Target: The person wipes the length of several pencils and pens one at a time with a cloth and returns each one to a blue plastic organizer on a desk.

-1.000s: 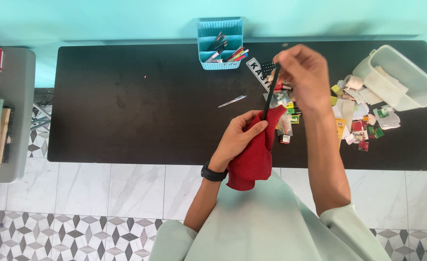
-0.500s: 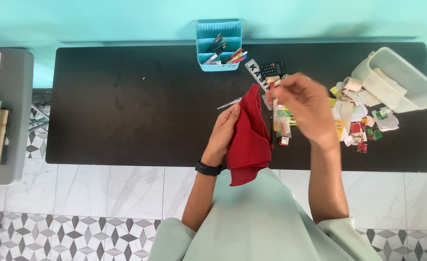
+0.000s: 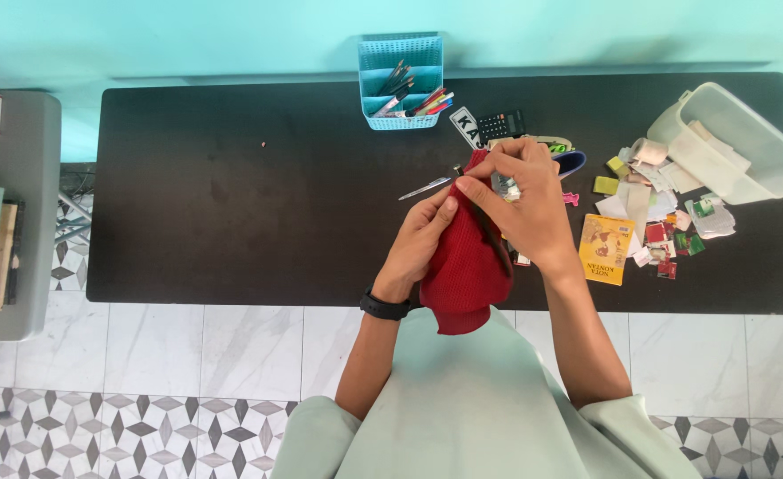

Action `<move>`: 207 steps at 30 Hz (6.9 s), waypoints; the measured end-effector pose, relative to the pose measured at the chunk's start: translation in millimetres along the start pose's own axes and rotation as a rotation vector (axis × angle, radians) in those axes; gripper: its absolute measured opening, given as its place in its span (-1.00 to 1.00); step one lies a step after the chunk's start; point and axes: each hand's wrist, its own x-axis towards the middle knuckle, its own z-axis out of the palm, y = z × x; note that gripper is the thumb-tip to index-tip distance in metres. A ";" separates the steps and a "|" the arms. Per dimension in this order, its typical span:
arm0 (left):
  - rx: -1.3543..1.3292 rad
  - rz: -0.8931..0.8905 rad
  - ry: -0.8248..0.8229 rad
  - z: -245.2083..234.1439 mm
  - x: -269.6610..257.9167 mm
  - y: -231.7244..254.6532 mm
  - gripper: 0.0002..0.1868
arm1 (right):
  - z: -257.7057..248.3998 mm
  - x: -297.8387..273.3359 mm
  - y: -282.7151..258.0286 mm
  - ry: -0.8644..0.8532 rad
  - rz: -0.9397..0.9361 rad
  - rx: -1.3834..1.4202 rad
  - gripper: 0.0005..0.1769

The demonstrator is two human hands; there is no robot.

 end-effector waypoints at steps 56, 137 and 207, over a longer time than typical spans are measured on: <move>0.371 0.286 0.296 8.0 22.4 20.4 -0.60 | -16.0 -73.8 15.1 -0.173 0.518 0.304 -0.80; 0.063 0.075 0.421 -21.7 7.8 2.8 -0.66 | -1.6 -68.4 12.5 -0.108 0.318 0.080 -0.78; 0.016 -0.296 0.651 -216.4 66.7 -41.0 -0.62 | 242.6 222.0 215.2 0.041 0.341 0.112 -0.87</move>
